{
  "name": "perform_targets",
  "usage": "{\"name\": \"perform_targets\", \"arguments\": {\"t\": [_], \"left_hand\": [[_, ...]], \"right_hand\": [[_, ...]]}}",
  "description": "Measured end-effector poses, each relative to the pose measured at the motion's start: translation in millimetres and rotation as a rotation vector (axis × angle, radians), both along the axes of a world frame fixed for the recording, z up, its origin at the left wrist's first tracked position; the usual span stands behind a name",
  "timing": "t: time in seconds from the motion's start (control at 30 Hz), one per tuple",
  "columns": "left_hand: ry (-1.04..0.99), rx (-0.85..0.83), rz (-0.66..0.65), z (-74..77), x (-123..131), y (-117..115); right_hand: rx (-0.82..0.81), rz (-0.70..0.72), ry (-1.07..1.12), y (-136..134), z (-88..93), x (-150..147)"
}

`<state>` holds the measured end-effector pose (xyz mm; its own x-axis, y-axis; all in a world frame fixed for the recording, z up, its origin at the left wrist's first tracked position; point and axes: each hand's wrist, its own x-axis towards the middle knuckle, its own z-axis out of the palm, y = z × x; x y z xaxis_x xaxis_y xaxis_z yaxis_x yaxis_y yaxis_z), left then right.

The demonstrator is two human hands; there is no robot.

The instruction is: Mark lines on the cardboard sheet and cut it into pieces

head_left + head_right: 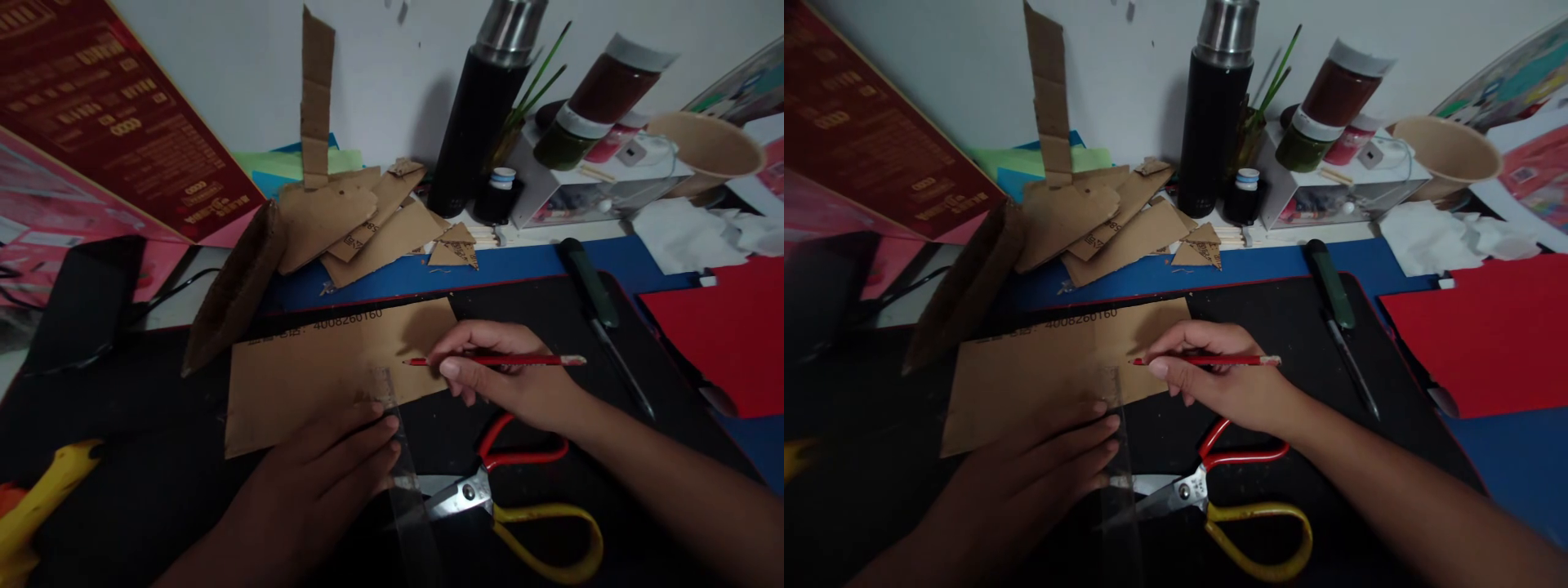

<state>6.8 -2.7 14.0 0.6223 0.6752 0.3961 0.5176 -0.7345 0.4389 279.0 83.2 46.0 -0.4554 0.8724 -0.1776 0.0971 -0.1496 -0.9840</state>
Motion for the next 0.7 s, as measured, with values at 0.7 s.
{"name": "perform_targets", "arguments": {"t": [0.7], "left_hand": [[-0.003, 0.039, -0.015, 3.9, 3.1, 5.9]], "right_hand": [[0.173, 0.127, -0.104, 0.4, 0.9, -3.2]]}}
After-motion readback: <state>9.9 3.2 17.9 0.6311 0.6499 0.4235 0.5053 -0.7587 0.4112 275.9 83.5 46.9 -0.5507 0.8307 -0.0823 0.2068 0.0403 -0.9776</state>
